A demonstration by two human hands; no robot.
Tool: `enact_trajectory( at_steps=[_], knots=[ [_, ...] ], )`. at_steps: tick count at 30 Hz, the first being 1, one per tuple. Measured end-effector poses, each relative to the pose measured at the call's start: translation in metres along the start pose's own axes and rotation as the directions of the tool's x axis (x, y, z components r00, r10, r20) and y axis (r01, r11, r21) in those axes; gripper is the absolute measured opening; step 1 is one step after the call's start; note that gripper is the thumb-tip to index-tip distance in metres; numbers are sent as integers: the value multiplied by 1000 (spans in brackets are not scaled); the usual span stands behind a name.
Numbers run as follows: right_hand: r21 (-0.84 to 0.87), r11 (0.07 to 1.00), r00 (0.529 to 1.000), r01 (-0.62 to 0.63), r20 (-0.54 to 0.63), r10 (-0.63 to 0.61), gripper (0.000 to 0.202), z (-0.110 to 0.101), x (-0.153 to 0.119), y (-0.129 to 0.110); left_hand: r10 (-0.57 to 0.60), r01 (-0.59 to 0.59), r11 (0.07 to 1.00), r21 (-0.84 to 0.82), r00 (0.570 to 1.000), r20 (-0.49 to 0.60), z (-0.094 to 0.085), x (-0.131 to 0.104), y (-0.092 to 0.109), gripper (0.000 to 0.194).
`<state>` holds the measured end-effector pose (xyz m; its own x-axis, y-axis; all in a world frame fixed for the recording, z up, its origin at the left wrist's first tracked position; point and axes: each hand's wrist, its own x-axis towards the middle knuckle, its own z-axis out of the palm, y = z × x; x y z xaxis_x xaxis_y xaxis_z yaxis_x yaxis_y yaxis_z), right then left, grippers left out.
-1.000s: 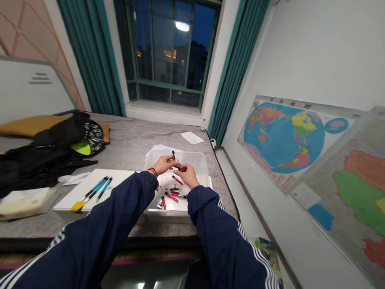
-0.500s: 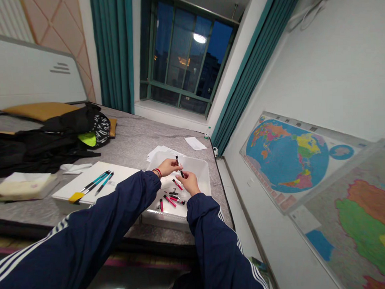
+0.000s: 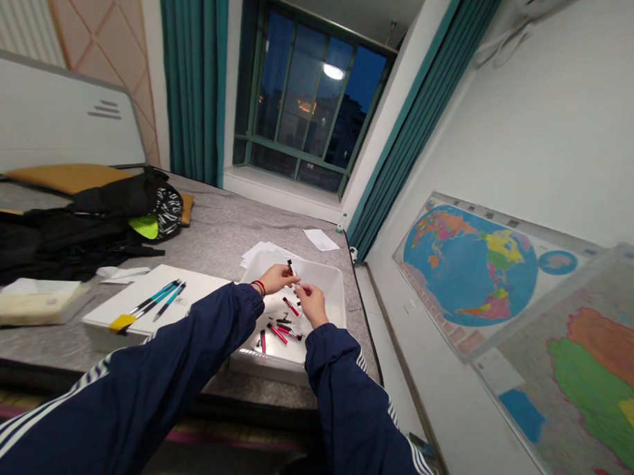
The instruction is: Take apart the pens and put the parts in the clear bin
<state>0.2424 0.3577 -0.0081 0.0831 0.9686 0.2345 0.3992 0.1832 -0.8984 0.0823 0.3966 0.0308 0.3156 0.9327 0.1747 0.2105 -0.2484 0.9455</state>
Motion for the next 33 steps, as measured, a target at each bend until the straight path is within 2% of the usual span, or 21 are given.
enact_trajectory(
  at_steps=[3,6,14,23,29,33],
  knots=[
    [19,1000,998,24,59,-25,25,0,0,0,52,-49,996,75,998,-32,-1,2,-7,38],
    [-82,996,999,38,17,-37,21,-3,0,-1,58,-55,992,110,998,-21,0,2,-10,38],
    [-99,995,1000,-3,-6,2,34,-2,3,2,-5,4,1000,28,999,40,3,0,-7,43],
    [-130,991,999,17,-38,-22,26,-4,-1,-4,-14,13,1000,15,998,67,2,0,-6,43],
    [-209,978,1000,7,-19,-11,24,-7,-4,-7,-56,55,998,-31,998,-11,2,-3,3,43],
    [-211,977,1000,22,25,-17,25,-5,-5,-5,-84,85,994,-72,996,11,3,-4,3,45]
  ],
)
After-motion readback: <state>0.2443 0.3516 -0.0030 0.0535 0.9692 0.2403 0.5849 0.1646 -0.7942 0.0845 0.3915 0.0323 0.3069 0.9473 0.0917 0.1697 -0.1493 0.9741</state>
